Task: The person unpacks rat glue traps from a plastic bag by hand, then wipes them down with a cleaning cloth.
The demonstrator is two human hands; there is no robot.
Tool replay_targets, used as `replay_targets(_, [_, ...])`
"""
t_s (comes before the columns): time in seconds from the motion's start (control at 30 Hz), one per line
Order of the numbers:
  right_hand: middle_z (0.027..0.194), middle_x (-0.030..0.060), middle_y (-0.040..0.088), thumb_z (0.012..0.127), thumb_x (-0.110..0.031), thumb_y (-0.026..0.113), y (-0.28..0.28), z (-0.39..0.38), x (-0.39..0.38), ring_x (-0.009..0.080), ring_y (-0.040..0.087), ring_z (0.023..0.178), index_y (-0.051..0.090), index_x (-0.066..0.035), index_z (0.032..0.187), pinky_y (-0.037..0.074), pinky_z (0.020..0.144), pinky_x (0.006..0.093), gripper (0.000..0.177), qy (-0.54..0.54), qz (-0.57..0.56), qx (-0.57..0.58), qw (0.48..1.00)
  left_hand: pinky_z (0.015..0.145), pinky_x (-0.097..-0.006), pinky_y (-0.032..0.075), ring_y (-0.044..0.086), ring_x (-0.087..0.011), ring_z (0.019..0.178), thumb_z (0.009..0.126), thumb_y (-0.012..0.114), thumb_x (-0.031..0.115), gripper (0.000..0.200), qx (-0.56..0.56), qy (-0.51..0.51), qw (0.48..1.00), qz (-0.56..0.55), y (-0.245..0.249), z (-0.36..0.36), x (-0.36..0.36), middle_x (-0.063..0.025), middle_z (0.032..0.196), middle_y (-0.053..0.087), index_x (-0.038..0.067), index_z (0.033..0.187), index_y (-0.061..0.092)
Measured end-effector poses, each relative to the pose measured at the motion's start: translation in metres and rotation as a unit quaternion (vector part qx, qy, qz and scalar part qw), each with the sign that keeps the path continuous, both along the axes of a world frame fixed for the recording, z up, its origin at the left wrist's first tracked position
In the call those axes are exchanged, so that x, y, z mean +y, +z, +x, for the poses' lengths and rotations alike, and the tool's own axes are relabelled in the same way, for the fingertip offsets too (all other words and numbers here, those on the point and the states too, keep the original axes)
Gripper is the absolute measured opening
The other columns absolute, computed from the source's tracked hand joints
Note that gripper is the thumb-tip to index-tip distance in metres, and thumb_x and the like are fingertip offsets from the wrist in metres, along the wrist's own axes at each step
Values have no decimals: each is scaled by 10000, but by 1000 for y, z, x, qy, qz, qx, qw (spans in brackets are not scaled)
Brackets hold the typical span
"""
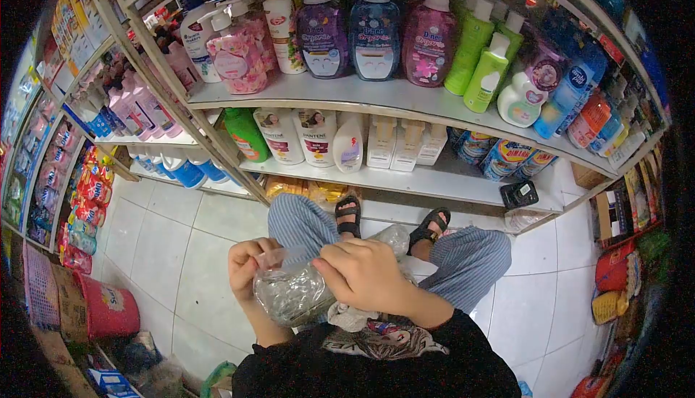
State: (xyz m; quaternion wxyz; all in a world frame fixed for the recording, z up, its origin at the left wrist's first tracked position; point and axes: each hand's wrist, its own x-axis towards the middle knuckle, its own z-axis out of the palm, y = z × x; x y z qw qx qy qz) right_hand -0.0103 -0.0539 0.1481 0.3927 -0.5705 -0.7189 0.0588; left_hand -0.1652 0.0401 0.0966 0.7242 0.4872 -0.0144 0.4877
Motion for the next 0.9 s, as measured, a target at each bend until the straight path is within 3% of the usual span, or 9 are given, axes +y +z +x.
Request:
replay_targets(0.07, [516,84,488,701,-186,496,0,0,0,222,510,488,468,-56,622,404,441,307,154,-5,3,2,1000,463,-241,295,386,-123,503,724,520,189,223,0,62,995,-75,-3,-3,-1,-67,564,437,-9,651,449])
replay_targets(0.3, [510,78,480,704,-196,495,-1,-2,2,211,504,480,459,-61,618,395,430,299,164,-2,20,-12,1000,456,-235,276,355,-108,473,756,493,195,244,63,130,988,-59,-1,-5,-1,-49,543,418,9,618,417])
replay_targets(0.37, [510,78,480,704,-197,494,-1,-2,2,209,504,482,459,-62,617,393,429,298,165,-3,16,-13,1000,467,-242,229,307,-98,492,752,494,170,202,30,140,989,-39,1,0,-1,-10,543,356,67,628,372])
replay_targets(0.43, [521,74,454,664,-137,523,-2,-2,2,220,475,494,444,-43,601,385,421,286,138,2,20,0,1000,477,-243,233,314,-100,508,749,496,167,198,25,145,988,-50,2,1,-3,-8,546,360,69,628,374])
replay_targets(0.53, [516,76,479,704,-197,489,-3,0,3,212,506,499,460,-63,619,394,434,304,162,5,19,-2,1000,483,-242,236,314,-99,520,750,493,173,193,18,159,985,-62,3,4,-4,-4,558,358,71,635,376])
replay_targets(0.63, [547,65,471,663,-136,519,-5,1,4,212,479,511,446,-46,603,386,430,287,131,5,16,-5,1000,479,-239,236,301,-93,516,760,477,188,192,7,185,979,-83,2,8,-6,2,572,342,74,643,374])
replay_targets(0.9, [540,66,476,683,-168,505,-9,-1,8,207,491,510,459,-54,618,387,440,291,139,10,21,-14,1000,500,-225,246,288,-87,521,792,420,186,185,-17,240,958,-159,8,14,-9,11,578,314,93,642,364])
